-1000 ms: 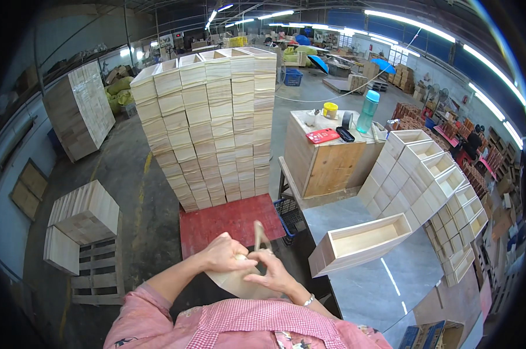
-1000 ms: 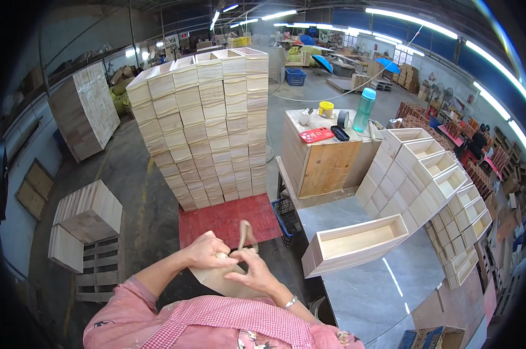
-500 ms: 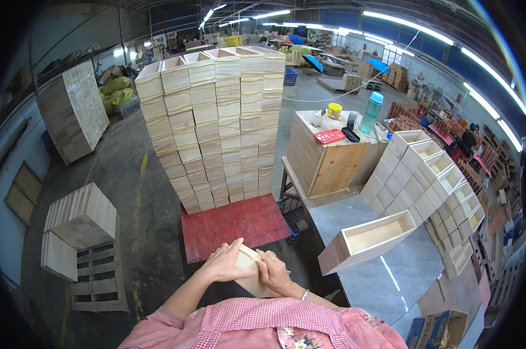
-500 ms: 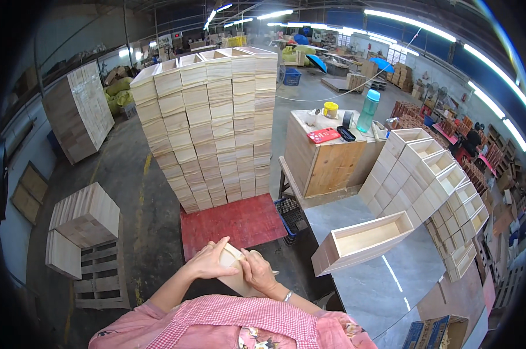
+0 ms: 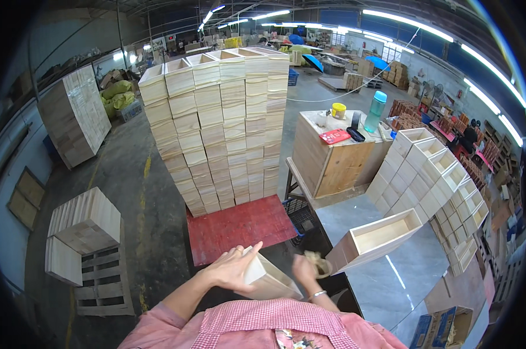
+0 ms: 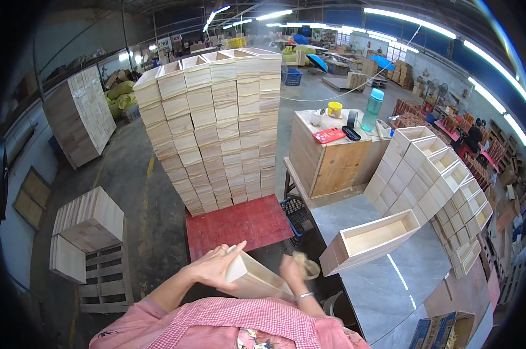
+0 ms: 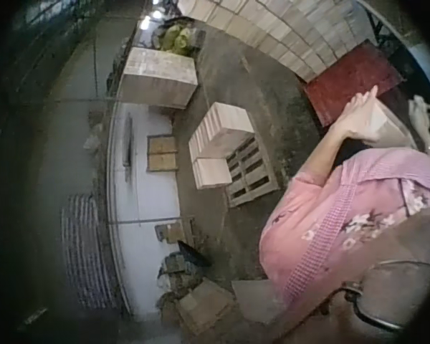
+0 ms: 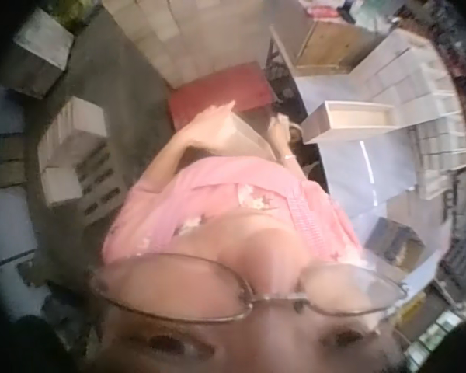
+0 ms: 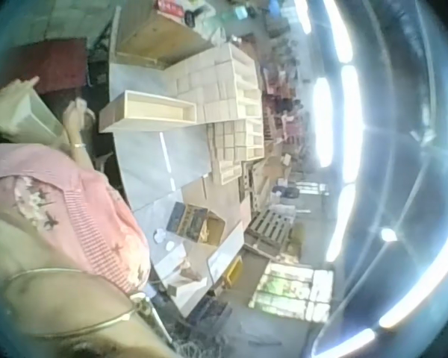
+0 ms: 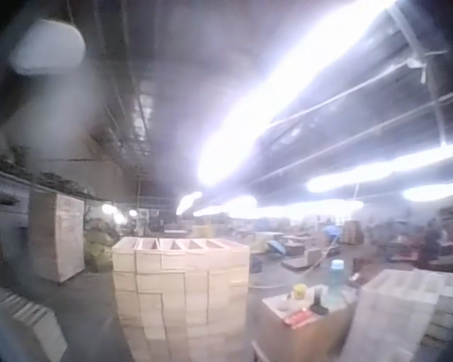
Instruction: The person wraps rubber bands around small wooden boxes and stacks long wooden boxes onto a table by hand.
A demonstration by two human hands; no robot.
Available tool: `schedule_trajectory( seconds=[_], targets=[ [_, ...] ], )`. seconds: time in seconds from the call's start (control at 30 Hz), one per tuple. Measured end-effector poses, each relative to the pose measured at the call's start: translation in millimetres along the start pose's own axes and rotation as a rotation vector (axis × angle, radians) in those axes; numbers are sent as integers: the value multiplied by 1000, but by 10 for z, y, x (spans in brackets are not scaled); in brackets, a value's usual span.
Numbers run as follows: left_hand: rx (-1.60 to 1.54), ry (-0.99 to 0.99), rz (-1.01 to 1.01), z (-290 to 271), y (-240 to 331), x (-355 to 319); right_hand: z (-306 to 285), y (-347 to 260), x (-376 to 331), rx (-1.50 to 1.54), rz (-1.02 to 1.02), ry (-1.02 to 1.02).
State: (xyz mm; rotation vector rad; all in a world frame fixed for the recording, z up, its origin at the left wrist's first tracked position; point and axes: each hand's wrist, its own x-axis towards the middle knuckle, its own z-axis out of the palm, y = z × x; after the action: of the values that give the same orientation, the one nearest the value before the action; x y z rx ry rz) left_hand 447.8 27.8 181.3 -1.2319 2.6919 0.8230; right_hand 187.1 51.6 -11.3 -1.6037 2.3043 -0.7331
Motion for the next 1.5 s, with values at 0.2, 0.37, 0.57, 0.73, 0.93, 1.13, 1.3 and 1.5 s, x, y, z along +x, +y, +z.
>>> schedule_trajectory(
  seconds=[0.2,0.37,0.57,0.73,0.93,1.13,1.3,1.5],
  targets=[
    [-338,344,93,-440,-834,-474,172,1084,-605,154,253,-427],
    [-841,544,-68,-790,-935,-511,217,1608,-1300,112,248,-498],
    [-1020,685,228,-736,-443,30,-1149,1900,-1459,13,347,-127],
    [-987,743,505,-384,498,942,-1826,2634,-1768,88,443,433],
    [-693,753,603,383,1474,1859,-3256,3219,-1944,-191,484,735],
    [-625,680,664,822,1900,2516,-4869,4877,-2632,-616,773,980],
    [-462,729,589,1029,2078,2774,-5301,6185,-3310,-584,1260,640],
    [-367,645,501,1204,2114,2685,-4874,5414,-2125,-738,1295,403]
  ],
)
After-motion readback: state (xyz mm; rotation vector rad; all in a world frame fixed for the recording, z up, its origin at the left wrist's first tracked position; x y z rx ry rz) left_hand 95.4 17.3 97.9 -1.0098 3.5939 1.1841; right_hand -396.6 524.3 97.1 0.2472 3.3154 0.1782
